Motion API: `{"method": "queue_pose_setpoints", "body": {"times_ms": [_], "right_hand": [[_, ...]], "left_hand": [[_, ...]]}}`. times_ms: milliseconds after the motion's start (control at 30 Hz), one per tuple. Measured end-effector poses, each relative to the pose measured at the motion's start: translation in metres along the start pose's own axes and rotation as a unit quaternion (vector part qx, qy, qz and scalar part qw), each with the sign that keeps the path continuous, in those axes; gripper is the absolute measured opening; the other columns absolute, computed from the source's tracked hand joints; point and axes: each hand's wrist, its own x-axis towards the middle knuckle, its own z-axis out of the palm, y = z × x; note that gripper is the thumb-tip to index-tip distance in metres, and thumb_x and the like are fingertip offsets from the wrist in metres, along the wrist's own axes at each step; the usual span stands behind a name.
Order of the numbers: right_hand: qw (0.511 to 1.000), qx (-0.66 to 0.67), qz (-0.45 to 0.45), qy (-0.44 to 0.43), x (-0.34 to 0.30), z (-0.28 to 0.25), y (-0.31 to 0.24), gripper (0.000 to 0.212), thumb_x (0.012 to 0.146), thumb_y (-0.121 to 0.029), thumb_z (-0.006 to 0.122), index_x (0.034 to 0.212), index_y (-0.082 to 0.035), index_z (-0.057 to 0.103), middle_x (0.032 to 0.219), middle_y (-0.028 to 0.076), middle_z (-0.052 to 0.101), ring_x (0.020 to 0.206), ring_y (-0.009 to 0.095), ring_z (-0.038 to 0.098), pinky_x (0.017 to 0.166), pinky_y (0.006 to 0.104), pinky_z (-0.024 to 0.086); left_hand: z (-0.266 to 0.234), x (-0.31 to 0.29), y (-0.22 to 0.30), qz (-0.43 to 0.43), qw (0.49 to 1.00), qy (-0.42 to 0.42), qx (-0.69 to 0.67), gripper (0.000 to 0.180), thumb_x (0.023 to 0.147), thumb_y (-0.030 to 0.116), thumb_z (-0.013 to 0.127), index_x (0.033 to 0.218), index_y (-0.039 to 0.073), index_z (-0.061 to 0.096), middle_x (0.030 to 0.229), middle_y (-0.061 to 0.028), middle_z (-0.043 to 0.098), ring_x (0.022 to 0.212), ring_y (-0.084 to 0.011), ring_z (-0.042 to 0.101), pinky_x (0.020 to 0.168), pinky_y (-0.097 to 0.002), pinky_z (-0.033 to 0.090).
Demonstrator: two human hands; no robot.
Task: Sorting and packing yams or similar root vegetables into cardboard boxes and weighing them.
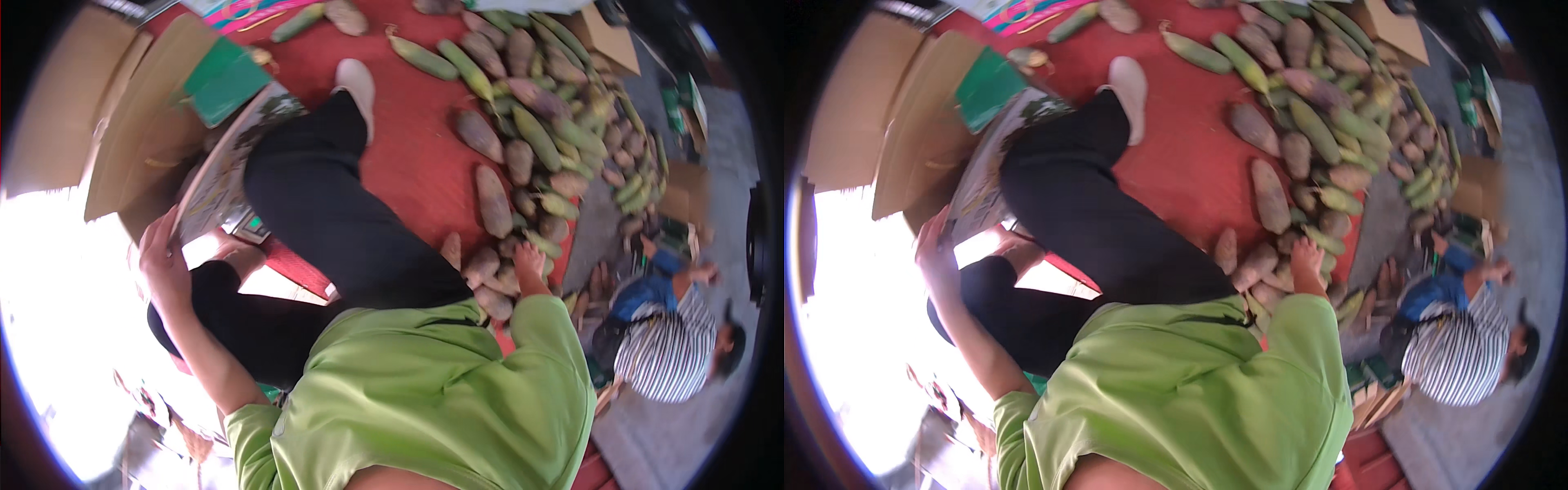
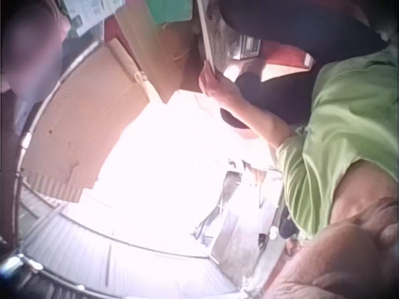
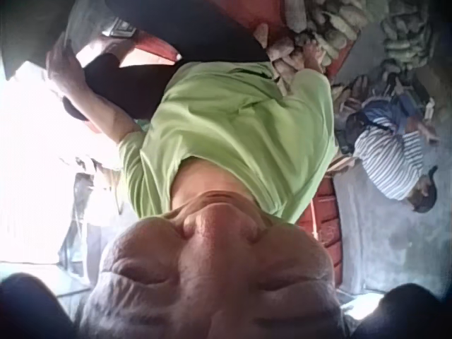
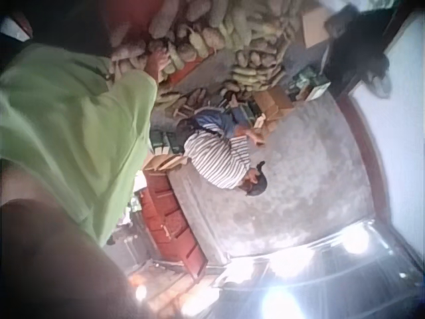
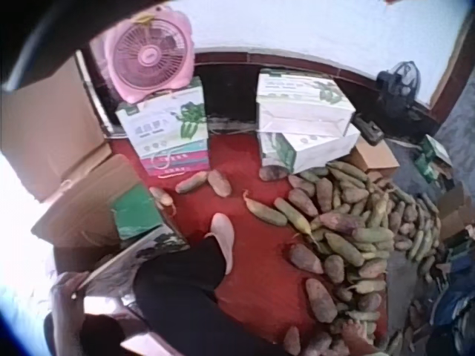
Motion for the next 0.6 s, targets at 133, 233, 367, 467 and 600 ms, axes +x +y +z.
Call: {"method": "queue_pose_setpoints", "body": {"times_ms": [133,233,367,467,600], "right_hand": [[1.0,0.018,0.0,-0.007,0.017,0.022,0.016,0.02,0.084,-0.02,0.061,0.103,-0.014,0.062,0.116,0.006,0.059,0.116,0.026,0.052,0.091,0.0448,0.046],[0.999,0.047,0.024,-0.013,0.019,0.021,0.034,0.025,0.084,-0.02,0.062,0.107,-0.013,0.058,0.113,0.009,0.06,0.114,0.028,0.054,0.091,0.0448,0.047],[0.992,0.114,0.051,0.023,0.0,-0.002,0.051,0.048,0.069,-0.018,0.078,0.11,-0.013,0.054,0.113,0.012,0.061,0.11,0.031,0.056,0.089,0.0449,0.048],[0.986,0.146,0.059,0.046,-0.007,-0.031,0.052,0.059,0.06,-0.017,0.085,0.111,-0.012,0.054,0.113,0.011,0.06,0.111,0.031,0.055,0.089,0.0429,0.048],[0.967,0.23,0.054,0.094,-0.014,-0.09,0.041,0.061,0.061,-0.015,0.084,0.114,-0.009,0.055,0.11,0.013,0.061,0.106,0.034,0.057,0.088,0.0424,0.048]], "left_hand": [[-0.003,0.0,0.006,-0.001,1.0,0.01,-0.02,0.035,0.077,-0.008,0.056,0.108,0.005,0.068,0.103,-0.0129,0.066,0.098,-0.0303,0.062,0.087,-0.0369,0.049],[-0.001,-0.003,0.003,-0.008,0.999,0.022,-0.045,0.031,0.078,-0.004,0.058,0.106,0.005,0.068,0.1,-0.0112,0.066,0.095,-0.0295,0.062,0.085,-0.0381,0.049],[-0.001,-0.004,0.001,-0.018,0.999,0.019,-0.028,0.031,0.077,0.002,0.059,0.105,0.008,0.069,0.101,-0.0069,0.067,0.096,-0.0265,0.062,0.086,-0.0372,0.048],[-0.005,-0.005,0.003,-0.037,0.998,0.014,-0.039,0.03,0.078,-0.003,0.059,0.106,0.003,0.068,0.101,-0.012,0.066,0.096,-0.0303,0.062,0.086,-0.038,0.048],[-0.008,-0.002,0.003,-0.025,0.999,0.008,-0.027,0.029,0.078,0.001,0.059,0.106,0.005,0.068,0.101,-0.0103,0.066,0.095,-0.0298,0.061,0.085,-0.0392,0.048]]}}
